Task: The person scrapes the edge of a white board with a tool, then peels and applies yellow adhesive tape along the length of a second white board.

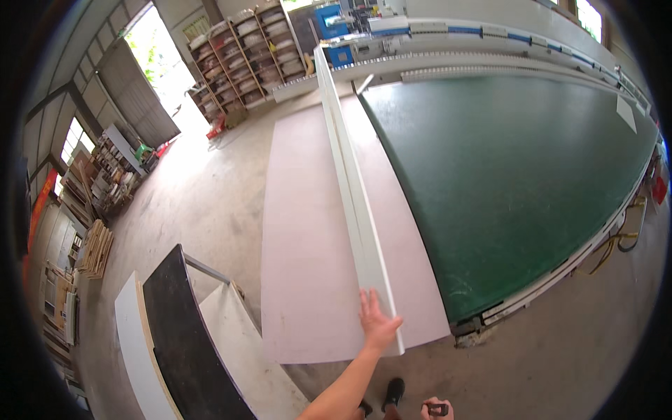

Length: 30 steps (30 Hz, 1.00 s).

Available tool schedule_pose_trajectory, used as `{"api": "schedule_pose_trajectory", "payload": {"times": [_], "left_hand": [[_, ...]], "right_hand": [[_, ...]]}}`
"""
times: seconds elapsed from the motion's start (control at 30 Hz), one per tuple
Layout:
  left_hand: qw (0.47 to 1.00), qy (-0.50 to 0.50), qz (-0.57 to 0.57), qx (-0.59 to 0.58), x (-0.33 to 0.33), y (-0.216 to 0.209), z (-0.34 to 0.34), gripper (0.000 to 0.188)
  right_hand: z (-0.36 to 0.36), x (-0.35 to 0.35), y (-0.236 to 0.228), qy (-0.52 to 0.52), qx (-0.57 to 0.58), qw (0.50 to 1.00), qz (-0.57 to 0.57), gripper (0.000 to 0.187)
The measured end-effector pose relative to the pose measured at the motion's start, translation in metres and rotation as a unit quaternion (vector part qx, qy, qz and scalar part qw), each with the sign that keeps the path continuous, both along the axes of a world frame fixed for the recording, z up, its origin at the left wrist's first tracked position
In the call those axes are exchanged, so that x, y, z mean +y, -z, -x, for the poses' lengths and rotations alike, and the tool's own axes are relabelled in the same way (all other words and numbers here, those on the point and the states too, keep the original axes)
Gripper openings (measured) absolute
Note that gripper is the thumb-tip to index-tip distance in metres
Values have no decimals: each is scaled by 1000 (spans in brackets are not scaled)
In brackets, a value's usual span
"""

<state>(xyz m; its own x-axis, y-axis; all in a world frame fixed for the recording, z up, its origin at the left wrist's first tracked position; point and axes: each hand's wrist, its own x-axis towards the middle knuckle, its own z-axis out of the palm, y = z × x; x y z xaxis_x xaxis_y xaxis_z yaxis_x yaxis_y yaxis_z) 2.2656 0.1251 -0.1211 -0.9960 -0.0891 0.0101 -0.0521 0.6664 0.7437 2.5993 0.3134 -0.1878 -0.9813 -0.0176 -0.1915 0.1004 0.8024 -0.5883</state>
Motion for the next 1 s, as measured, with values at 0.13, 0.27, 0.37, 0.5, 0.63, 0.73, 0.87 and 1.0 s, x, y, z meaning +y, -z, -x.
{"api": "schedule_pose_trajectory", "payload": {"times": [0.13,0.27,0.37,0.5,0.63,0.73,0.87,1.0], "left_hand": [[946,35,-321,5,-54,-27,-13,103],[765,31,-634,-109,-81,-63,-11,93],[641,52,-753,-140,-91,-62,-19,88],[492,78,-853,-158,-100,-50,-26,87],[622,63,-767,-144,-116,-27,-15,70],[813,-73,-549,-181,-125,30,3,44],[956,-51,-287,-44,-144,42,0,41],[995,-50,-14,81,-148,45,-10,44]], "right_hand": [[29,-12,-72,52,56,993,87,6],[62,-22,-85,51,56,992,102,6],[75,-27,-100,34,41,996,77,5],[97,-39,-135,28,63,993,97,6],[106,-40,-105,14,147,979,137,10],[144,-54,-106,-2,159,972,172,8],[198,-90,-114,-40,164,957,238,8],[223,-125,-80,-5,138,961,239,11]]}}
